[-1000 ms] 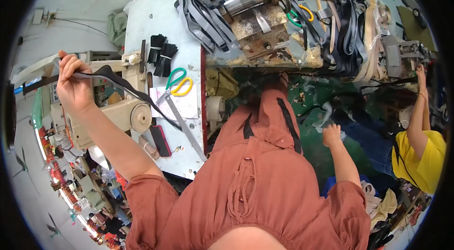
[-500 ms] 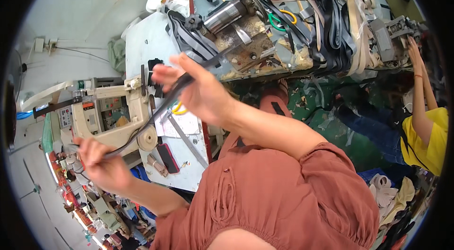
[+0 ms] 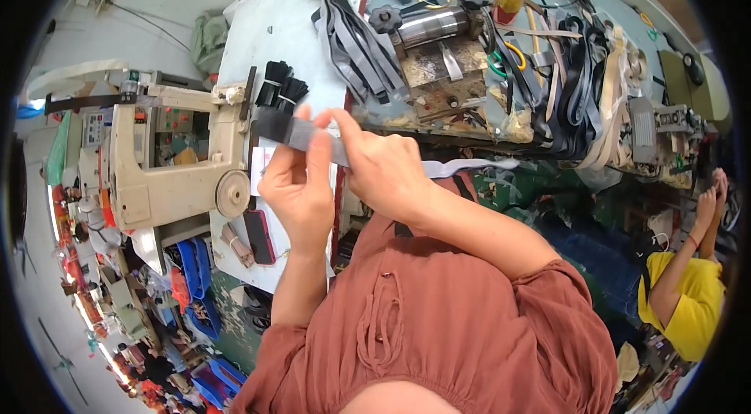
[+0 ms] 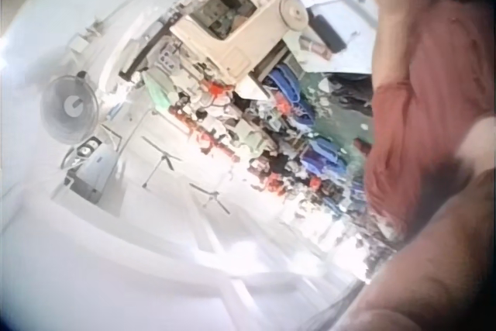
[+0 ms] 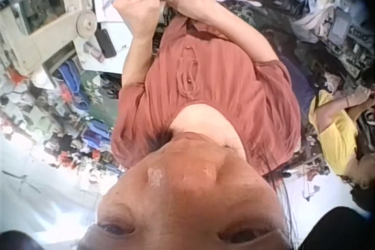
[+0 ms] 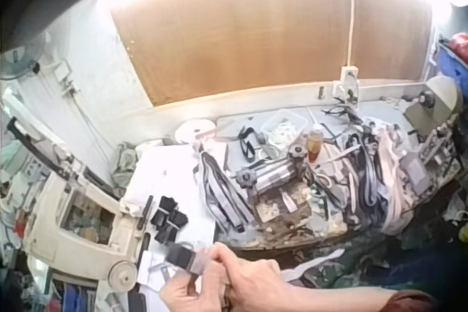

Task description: Processing and cutting shoe component straps using factory equipment and scissors.

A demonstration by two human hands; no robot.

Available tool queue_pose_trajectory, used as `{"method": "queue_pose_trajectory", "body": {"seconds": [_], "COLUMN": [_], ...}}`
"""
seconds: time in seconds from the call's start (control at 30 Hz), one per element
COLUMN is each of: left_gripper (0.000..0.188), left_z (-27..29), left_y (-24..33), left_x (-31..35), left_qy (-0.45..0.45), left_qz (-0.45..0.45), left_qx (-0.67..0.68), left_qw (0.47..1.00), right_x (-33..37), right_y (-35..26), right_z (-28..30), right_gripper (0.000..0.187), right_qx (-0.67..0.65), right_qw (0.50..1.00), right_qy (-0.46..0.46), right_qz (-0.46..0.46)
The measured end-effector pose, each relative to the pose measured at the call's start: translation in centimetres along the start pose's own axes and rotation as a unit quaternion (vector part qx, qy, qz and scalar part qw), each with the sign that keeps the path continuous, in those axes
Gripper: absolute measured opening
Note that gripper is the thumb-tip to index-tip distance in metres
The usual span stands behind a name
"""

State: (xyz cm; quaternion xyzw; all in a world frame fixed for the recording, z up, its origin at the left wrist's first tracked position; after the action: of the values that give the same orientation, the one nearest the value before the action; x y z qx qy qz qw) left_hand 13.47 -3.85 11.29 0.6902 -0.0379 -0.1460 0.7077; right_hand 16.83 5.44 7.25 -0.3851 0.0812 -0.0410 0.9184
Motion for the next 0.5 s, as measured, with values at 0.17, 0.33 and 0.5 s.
{"method": "queue_pose_trajectory", "body": {"seconds": [0.17, 0.33, 0.5], "left_gripper": [0.028, 0.028, 0.026], "left_z": [-2.2, -3.8, -4.4], "left_y": [-1.5, -2.1, -1.6], "left_x": [-0.8, -0.4, 0.0], "left_qy": [-0.07, -0.149, -0.213], "left_qz": [0.109, 0.185, 0.136], "left_qx": [0.205, 0.25, 0.202], "left_qw": [0.97, 0.939, 0.946], "right_x": [0.9, 1.0, 0.6], "right_y": [-0.6, -1.7, -4.2], "right_z": [4.5, 10.5, 11.6], "right_gripper": [0.055, 0.03, 0.027], "right_qx": [-0.045, -0.161, -0.075], "right_qw": [0.992, 0.969, 0.958], "right_qy": [0.062, 0.137, 0.179], "right_qz": [0.096, 0.128, 0.21]}}
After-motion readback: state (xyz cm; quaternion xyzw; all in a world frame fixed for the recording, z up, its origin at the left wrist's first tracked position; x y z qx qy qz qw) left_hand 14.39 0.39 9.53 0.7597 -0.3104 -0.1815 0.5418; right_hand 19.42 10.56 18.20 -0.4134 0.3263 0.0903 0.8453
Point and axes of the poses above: each hand's wrist, its own x-axis away from the middle knuckle, its own z-axis out of the back of the hand, y = z × x, the point moved 10 cm from there along -x, towards the middle knuckle, and after that the axes turned 1 degree about z, right-handed, at the moved point
